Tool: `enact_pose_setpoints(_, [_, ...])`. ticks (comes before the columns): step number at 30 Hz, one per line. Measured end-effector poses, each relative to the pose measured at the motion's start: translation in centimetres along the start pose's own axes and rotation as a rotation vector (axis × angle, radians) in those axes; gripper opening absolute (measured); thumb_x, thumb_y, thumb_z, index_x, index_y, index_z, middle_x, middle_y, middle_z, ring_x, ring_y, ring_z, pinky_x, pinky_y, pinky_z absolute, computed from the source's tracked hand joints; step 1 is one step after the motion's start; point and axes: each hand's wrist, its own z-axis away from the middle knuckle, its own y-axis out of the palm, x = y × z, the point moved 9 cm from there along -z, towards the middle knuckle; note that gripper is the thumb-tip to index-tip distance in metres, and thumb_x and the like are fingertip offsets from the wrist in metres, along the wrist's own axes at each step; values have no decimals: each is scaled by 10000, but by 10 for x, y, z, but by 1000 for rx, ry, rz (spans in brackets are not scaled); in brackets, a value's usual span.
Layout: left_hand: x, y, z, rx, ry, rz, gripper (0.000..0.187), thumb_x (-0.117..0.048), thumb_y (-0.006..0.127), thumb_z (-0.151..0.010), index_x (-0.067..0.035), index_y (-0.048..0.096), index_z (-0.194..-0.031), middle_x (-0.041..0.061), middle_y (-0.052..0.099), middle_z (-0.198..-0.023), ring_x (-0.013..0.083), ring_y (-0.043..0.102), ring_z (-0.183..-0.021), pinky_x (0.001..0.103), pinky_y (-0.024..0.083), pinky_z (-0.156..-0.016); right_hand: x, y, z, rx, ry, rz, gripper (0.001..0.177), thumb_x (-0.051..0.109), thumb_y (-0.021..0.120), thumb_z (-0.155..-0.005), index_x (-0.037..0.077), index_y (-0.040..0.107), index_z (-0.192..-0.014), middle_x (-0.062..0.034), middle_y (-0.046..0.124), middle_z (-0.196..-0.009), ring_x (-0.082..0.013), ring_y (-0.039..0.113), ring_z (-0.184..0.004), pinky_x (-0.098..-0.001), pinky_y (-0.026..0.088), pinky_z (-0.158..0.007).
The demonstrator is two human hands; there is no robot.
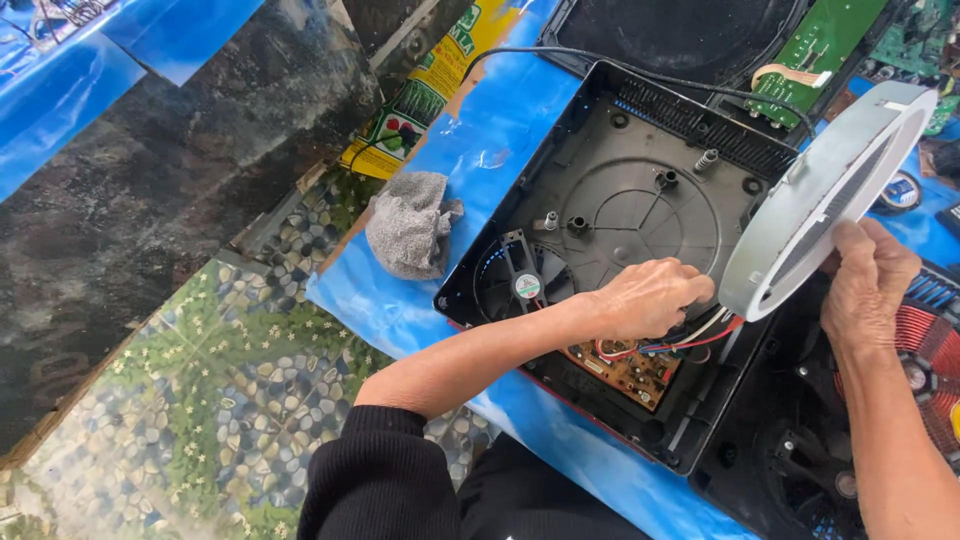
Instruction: The person cleans the interior of a disassembled electronic device with a cloth, then uses a soldering iron to work on the circuit board. They also handle a small metal spring and reposition a circular fan component within the device casing.
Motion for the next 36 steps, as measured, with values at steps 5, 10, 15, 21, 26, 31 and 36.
enact_pose_setpoints(5, [-4,-9,5,64,-83,17,433,-22,574,-803,-126,530,-1222,125,656,-1188,428,641,-884,567,472,-609,-8,-4,-2,14,-5,10,242,231,545,-1098,136,531,-876,94,377,-787,-31,342,-705,-214,377,-629])
enact_pose_setpoints(10, [-17,-36,21,62,-114,31,480,-61,584,-804,-123,514,-1275,126,626,-1154,388,617,-973,550,484,-605,-4,-3,-2,17,-27,54,230,220,539,-1093,125,530,-884,84,361,-786,-42,317,-706,-231,323,-612])
enact_pose_setpoints(15, [-30,-63,51,1,-26,-41,275,-168,624,-852,-120,553,-1113,91,551,-1027,348,611,-1045,535,505,-602,3,-1,-1,-6,-10,98,292,187,508,-1061,148,433,-781,78,321,-744,-55,289,-682,-245,263,-602])
enact_pose_setpoints(21, [-28,-100,106,-178,27,-98,283,-166,646,-887,-99,573,-1153,102,552,-1056,366,609,-1087,519,551,-665,4,-2,-2,5,-82,95,392,214,516,-1078,179,346,-727,83,268,-711,-60,264,-668,-256,233,-595])
enact_pose_setpoints(26, [-28,-144,161,-461,-2,-257,290,-222,766,-877,-131,658,-1130,96,651,-1103,322,653,-1038,427,550,-820,28,1,3,-49,-32,199,391,250,527,-1018,208,321,-688,95,253,-692,-55,238,-675,-289,164,-596])
enact_pose_setpoints(31, [-26,-194,208,-624,-111,-173,214,-121,747,-936,-86,706,-1143,96,696,-1081,275,689,-944,383,548,-781,10,-4,-6,-46,62,107,298,284,564,-1005,176,473,-743,82,363,-682,-37,353,-629,-230,306,-542])
enact_pose_setpoints(36, [-18,-210,252,-837,-274,-104,95,23,748,-956,-1,727,-1045,122,704,-973,201,688,-796,312,554,-763,17,6,-12,28,-36,107,372,252,541,-1010,174,369,-689,66,273,-650,-54,264,-611,-261,219,-525])
